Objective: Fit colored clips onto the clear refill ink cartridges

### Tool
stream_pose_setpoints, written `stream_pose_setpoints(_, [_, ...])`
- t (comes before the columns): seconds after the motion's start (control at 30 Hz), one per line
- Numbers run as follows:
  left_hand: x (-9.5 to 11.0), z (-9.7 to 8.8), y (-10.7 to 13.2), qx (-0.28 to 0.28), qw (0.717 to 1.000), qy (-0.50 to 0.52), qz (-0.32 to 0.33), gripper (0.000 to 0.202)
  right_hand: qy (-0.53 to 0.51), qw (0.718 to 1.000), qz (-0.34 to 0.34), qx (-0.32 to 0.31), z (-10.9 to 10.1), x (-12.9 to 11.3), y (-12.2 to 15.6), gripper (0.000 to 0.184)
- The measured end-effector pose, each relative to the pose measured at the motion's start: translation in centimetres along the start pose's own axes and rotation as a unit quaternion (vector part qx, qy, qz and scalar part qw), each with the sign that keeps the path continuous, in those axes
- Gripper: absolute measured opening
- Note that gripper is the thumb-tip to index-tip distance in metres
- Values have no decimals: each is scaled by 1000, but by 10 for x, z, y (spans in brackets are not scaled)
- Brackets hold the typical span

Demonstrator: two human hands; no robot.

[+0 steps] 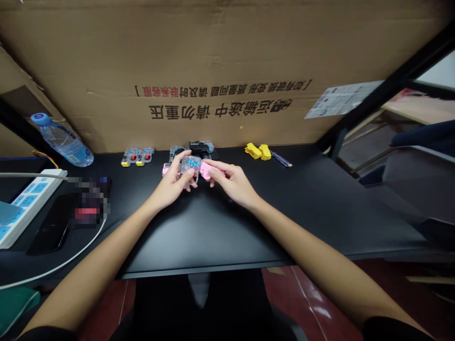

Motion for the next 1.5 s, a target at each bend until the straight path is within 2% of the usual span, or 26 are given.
stream_pose_setpoints(0.17, [5,2,3,-6,1000,4,-8,61,-9,1000,4,9,-2,-1,0,56])
stream_pose_setpoints(0.37, [7,8,9,-8,999,-27,15,52,-1,1000,9,0,2,0,2,54])
stream_pose_setpoints(0.67, [6,10,10,-27,999,-39,10,54,-4,1000,17,-10,3,4,2,55])
stream_pose_setpoints(0.97, [-1,10,9,-18,998,-53,22,57,-10,1000,15,-12,9,7,6,56])
stream_pose_setpoints(1.5, [-1,11,11,-13,999,-41,16,59,34,999,-31,-7,15,7,11,61])
Point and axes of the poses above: each hand's wrist, its own y-axis away from the middle knuckle, its own z-axis out of the palm, x = y × z, the point moved 6 cm from there along -y, towards the middle knuckle, and after that the axes turned 13 degrees about x, right-handed, at the moved point
